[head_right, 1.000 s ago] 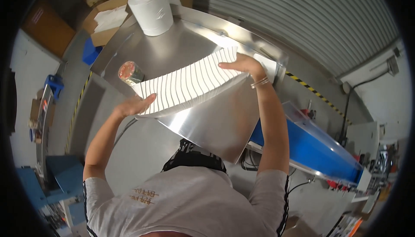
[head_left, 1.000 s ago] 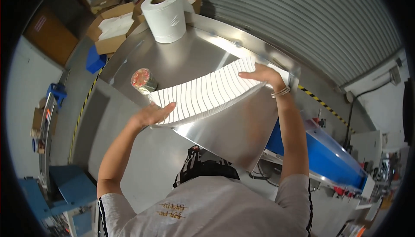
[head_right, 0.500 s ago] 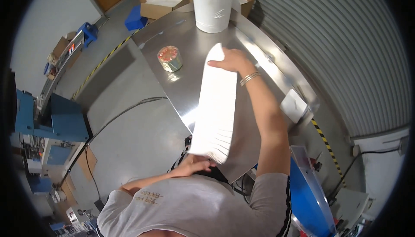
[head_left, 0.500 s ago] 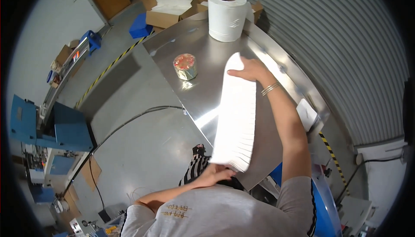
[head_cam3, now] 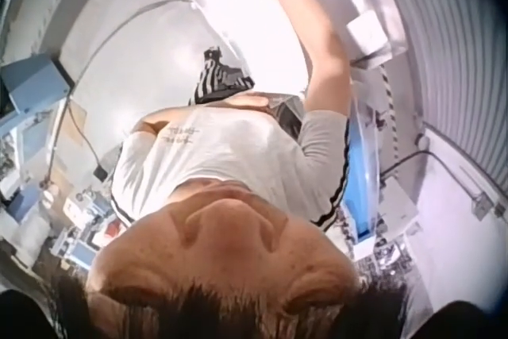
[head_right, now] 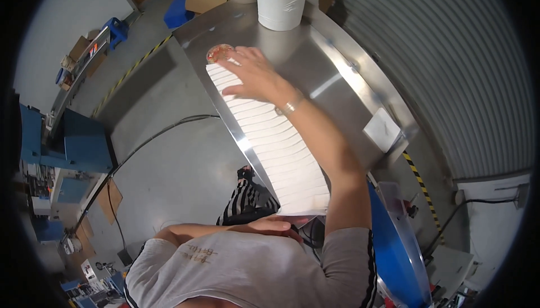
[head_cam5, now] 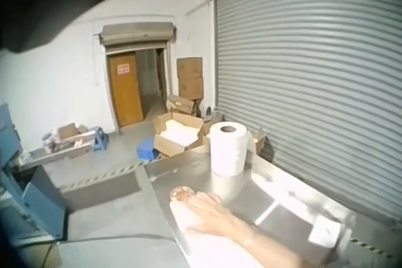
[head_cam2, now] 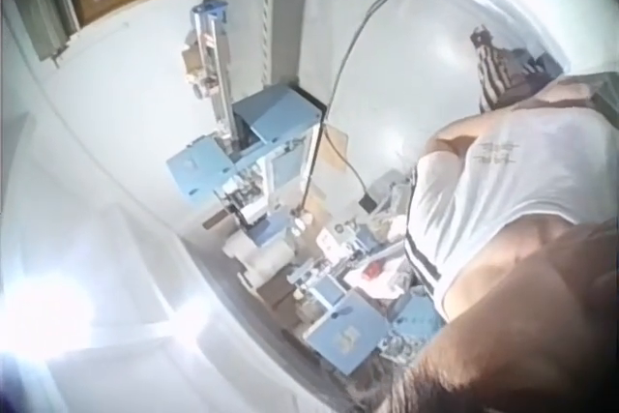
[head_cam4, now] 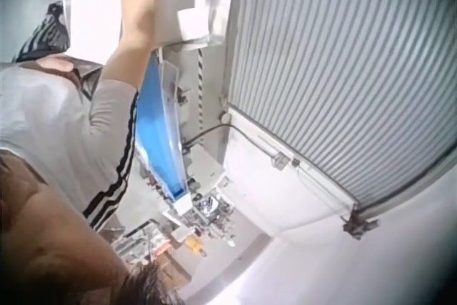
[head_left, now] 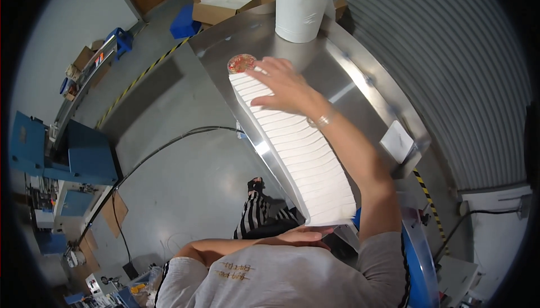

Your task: Placing stacks of folded napkins onto a moving conveyor belt for packaging.

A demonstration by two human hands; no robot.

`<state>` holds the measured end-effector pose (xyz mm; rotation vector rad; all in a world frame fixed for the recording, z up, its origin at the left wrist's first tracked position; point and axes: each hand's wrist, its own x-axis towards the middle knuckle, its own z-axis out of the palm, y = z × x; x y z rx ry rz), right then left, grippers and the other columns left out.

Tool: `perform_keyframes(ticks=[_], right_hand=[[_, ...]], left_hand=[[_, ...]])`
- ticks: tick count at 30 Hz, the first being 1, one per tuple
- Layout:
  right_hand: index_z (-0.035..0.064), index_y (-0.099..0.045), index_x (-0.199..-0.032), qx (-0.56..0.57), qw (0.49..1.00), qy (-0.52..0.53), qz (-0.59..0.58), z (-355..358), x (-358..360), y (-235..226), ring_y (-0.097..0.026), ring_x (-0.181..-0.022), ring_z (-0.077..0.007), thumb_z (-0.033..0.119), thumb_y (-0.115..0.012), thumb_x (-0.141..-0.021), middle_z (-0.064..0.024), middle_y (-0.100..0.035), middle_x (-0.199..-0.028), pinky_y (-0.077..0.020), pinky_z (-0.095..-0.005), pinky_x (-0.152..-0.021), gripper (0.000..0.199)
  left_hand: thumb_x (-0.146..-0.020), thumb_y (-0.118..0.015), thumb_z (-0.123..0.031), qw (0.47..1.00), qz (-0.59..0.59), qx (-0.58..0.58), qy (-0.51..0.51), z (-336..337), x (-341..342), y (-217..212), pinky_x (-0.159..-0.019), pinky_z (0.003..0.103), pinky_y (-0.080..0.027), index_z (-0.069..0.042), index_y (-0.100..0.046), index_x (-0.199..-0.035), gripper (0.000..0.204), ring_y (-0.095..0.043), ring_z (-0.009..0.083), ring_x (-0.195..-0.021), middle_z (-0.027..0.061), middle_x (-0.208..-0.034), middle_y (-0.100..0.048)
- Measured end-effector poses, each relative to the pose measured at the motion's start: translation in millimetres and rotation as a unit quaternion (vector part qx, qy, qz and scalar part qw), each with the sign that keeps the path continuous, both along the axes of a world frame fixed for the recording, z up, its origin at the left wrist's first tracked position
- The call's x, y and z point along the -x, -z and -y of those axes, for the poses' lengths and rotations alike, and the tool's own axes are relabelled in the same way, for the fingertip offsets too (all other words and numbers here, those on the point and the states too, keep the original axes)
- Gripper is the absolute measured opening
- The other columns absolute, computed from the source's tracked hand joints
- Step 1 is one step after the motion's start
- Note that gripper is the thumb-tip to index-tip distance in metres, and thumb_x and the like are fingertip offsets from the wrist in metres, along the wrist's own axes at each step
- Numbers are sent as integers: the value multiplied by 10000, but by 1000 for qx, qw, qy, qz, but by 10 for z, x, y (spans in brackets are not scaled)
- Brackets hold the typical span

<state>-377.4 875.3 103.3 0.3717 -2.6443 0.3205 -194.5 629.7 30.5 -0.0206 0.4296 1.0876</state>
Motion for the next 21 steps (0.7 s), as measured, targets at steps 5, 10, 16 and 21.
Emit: perform_keyframes(ticks=[5, 10, 16, 21], right_hand=[[65, -550, -1230, 117, 983, 137, -43, -59, -1145, -266, -550, -1095, -322, 258, -648, -845, -162, -593, -1171, -440, -408, -912, 442], [101, -534, -1272, 209, 904, 348, 135, -137, -2706, -33, -635, -999, -291, 66, -607, -845, -176, -624, -1139, -515, -356, -826, 435], [-2, -284, -1431, 524, 755, 329, 217, 368, -3554, 810, -434, -1287, -261, 178, -737, -791, -167, -412, -1423, -368, -374, -1037, 805], [48, -323, -1424, 513, 762, 393, 36, 631, -3443, 1040, -453, -1272, -268, 206, -659, -864, -168, -443, -1398, -390, -358, -1011, 672]], left_hand=[[-934, -535, -216, 998, 36, -17, -46, -18, -120, 265, -899, 391, -474, -62, -332, -1422, 550, -544, 237, -1124, 12, -1463, -367], [-963, -477, -244, 988, 90, -85, -89, -268, -53, 265, -857, 367, -491, -39, -418, -1350, 441, -578, 267, -1089, 48, -1420, -411], [-951, -499, -197, 997, -16, -38, -60, -541, -121, 63, -725, 315, -517, -69, -499, -1232, 309, -653, 256, -912, 108, -1176, -613], [-771, -717, -127, 506, -745, -430, -66, -522, -200, -396, -759, 349, -446, -41, -556, -1223, 487, -584, 238, -824, 98, -977, -593]])
